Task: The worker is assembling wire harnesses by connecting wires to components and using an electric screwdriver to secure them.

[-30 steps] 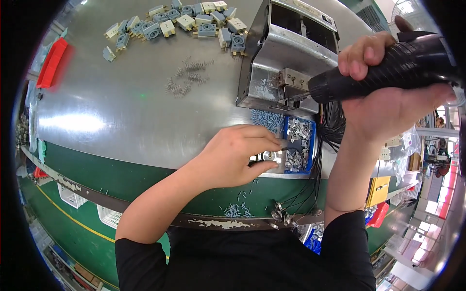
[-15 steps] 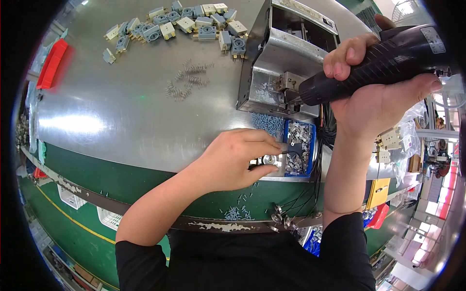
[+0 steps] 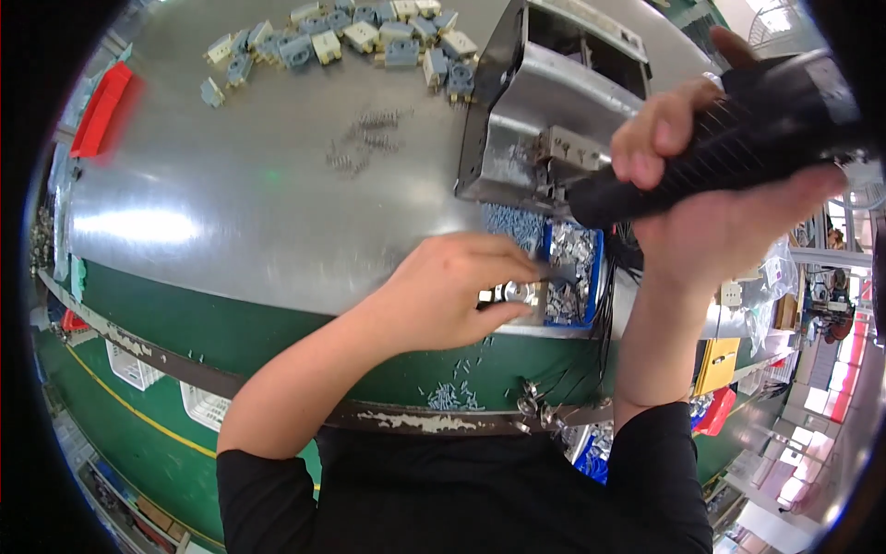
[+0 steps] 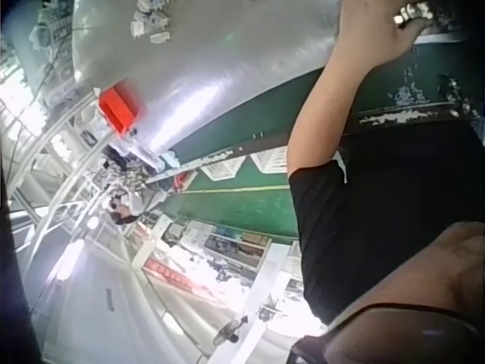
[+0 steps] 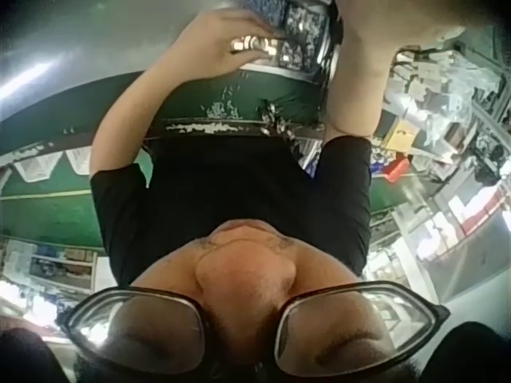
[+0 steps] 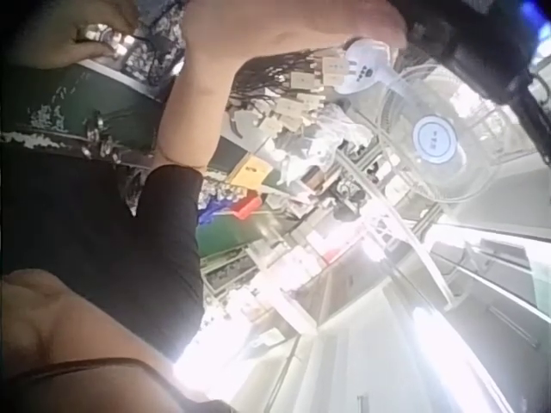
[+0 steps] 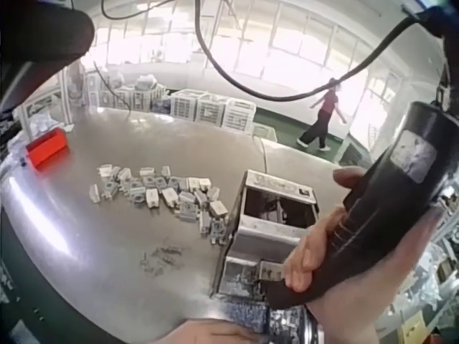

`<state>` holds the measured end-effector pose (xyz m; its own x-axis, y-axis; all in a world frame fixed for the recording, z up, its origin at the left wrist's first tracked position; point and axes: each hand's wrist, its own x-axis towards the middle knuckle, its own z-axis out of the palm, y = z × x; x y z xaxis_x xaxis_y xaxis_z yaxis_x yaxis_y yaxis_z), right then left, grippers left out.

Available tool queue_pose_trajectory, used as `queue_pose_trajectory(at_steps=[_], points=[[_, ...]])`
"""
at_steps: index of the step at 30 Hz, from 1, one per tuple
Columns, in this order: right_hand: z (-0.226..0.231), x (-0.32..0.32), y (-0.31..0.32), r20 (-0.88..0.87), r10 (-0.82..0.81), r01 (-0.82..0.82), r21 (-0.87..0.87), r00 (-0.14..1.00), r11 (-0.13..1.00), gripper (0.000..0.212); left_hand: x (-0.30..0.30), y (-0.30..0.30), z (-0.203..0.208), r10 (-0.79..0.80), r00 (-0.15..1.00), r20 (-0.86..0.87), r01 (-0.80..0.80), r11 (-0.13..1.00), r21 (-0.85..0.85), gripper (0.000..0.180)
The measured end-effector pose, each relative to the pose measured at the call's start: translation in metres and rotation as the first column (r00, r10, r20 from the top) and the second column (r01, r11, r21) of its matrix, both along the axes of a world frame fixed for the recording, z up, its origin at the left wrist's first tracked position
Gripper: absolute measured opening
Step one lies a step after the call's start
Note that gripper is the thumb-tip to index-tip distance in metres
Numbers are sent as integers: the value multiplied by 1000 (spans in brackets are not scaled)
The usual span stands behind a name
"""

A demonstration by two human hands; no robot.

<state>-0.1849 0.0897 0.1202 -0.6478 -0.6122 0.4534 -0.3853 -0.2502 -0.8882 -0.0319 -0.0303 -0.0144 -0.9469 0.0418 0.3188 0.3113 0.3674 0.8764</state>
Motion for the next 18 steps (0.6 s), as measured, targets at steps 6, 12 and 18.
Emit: queue_pose_trajectory(at_steps=[6, 12, 18], points=[[-12, -6, 28, -25, 402, -402, -33, 915, 915, 125, -2, -1, 3, 5, 1000, -15, -5, 1000, 9, 31], [-25, 0, 35, -34, 602, -600, -146, 798, 787, 124, 0, 2, -1, 21, 1000, -14, -21, 1000, 14, 31], [-31, 39, 34, 239, 229, -182, -203, 944, 962, 122, 0, 4, -4, 48, 998, -46, -48, 999, -5, 24]])
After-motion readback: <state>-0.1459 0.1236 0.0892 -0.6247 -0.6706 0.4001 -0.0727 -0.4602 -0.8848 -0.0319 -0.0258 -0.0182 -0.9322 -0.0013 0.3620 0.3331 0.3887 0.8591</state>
